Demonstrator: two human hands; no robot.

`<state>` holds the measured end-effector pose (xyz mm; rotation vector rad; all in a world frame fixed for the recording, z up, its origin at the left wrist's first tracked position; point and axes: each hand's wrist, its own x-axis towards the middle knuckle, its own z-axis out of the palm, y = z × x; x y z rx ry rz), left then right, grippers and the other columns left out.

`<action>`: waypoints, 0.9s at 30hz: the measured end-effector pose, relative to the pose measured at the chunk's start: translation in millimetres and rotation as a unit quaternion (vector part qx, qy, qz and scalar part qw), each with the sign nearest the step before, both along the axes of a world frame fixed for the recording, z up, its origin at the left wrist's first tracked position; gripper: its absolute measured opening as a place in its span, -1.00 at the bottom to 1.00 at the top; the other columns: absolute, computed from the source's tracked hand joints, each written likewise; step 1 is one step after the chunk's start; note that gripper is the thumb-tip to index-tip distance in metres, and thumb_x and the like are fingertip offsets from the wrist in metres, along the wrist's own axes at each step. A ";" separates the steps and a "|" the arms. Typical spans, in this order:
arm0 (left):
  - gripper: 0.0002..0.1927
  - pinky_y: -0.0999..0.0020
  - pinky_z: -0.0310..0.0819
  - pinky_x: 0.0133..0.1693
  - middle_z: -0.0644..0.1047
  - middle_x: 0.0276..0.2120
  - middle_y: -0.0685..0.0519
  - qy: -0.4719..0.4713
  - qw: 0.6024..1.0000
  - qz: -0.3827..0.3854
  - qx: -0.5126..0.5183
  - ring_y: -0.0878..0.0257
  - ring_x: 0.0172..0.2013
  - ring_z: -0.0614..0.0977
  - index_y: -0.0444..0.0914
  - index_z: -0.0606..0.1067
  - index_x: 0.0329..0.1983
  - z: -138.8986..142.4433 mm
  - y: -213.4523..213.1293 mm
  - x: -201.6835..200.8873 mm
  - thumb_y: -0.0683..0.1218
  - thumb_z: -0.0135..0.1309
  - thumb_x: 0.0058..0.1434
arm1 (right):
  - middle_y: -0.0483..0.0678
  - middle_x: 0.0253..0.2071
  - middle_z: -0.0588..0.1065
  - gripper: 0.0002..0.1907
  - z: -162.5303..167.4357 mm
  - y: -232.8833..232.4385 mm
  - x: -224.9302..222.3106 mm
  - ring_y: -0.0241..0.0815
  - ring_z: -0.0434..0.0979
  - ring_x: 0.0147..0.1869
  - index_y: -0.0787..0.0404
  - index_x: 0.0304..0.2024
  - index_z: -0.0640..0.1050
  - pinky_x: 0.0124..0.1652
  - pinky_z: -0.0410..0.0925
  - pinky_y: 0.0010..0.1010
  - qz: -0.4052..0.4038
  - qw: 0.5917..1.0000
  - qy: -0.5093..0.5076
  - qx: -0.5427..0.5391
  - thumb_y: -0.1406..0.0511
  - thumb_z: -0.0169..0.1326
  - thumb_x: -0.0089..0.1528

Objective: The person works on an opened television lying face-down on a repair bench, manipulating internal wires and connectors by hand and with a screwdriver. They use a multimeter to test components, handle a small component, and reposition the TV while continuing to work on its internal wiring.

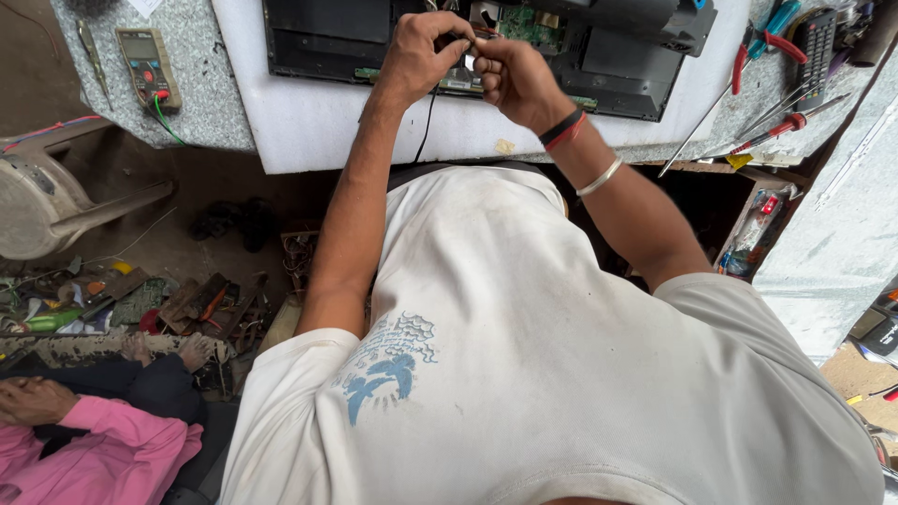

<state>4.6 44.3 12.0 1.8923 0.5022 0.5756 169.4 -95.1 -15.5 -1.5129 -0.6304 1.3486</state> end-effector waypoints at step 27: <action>-0.92 0.47 0.53 -0.42 0.68 -0.41 0.08 0.034 0.999 0.010 -0.028 0.40 -0.47 0.65 -0.24 0.67 -0.14 5.6 1.8 7.7 -0.20 0.25 0.33 | -0.08 -0.25 0.57 -0.91 11.0 8.2 9.3 -0.27 0.60 -0.28 0.16 -0.05 0.58 -0.33 0.42 -0.43 0.079 0.823 -0.514 0.229 0.31 0.22 0.43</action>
